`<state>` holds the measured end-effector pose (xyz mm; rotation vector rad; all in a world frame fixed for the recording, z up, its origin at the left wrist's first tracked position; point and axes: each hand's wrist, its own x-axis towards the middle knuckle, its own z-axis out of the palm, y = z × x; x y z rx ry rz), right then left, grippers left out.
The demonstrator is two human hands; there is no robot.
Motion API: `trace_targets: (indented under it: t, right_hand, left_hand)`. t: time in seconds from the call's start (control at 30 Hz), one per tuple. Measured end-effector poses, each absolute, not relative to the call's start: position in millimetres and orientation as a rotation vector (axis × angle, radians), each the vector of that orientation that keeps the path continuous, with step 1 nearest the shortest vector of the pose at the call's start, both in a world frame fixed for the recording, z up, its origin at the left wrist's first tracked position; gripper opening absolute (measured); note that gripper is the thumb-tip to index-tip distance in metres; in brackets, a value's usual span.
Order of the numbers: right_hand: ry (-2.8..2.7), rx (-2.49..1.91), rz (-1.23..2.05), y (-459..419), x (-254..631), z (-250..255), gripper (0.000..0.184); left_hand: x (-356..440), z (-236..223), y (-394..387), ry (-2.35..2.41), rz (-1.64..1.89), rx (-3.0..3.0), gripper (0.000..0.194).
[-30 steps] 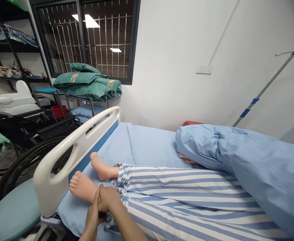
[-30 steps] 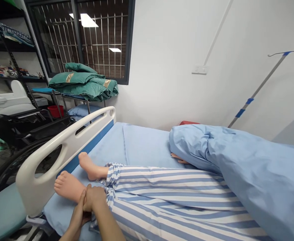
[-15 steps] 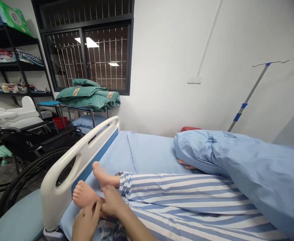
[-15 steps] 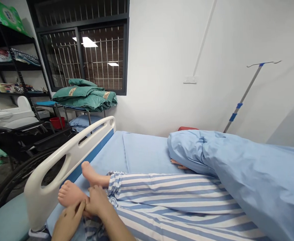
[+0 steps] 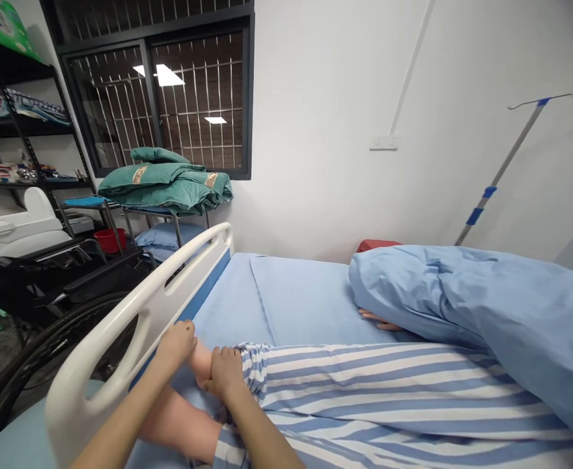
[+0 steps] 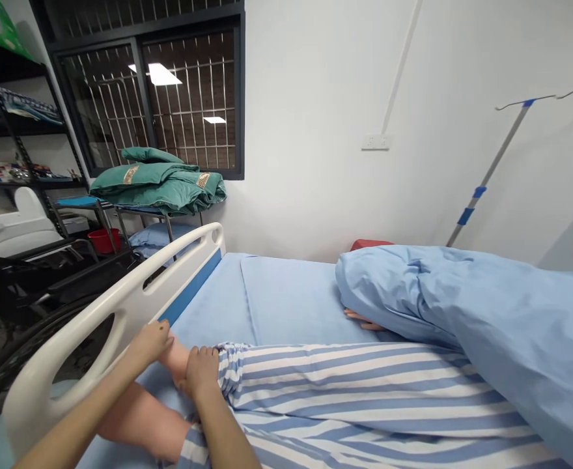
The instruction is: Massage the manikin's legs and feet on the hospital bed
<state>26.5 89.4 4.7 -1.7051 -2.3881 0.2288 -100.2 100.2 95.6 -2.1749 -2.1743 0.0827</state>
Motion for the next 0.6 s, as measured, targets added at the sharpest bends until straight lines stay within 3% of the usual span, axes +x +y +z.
trace_targets:
  t: [0.27, 0.6]
  right_hand:
    - [-2.305, -1.676, 0.191, 79.9, 28.8, 0.0, 0.053]
    - [-2.283, -1.682, 0.212, 74.0, 28.5, 4.3, 0.052]
  left_hand:
    - [-90.4, 91.1, 130.3, -2.167, 0.183, -2.173, 0.029]
    - [-95.1, 97.2, 100.1, -2.182, 0.088, -2.13, 0.032]
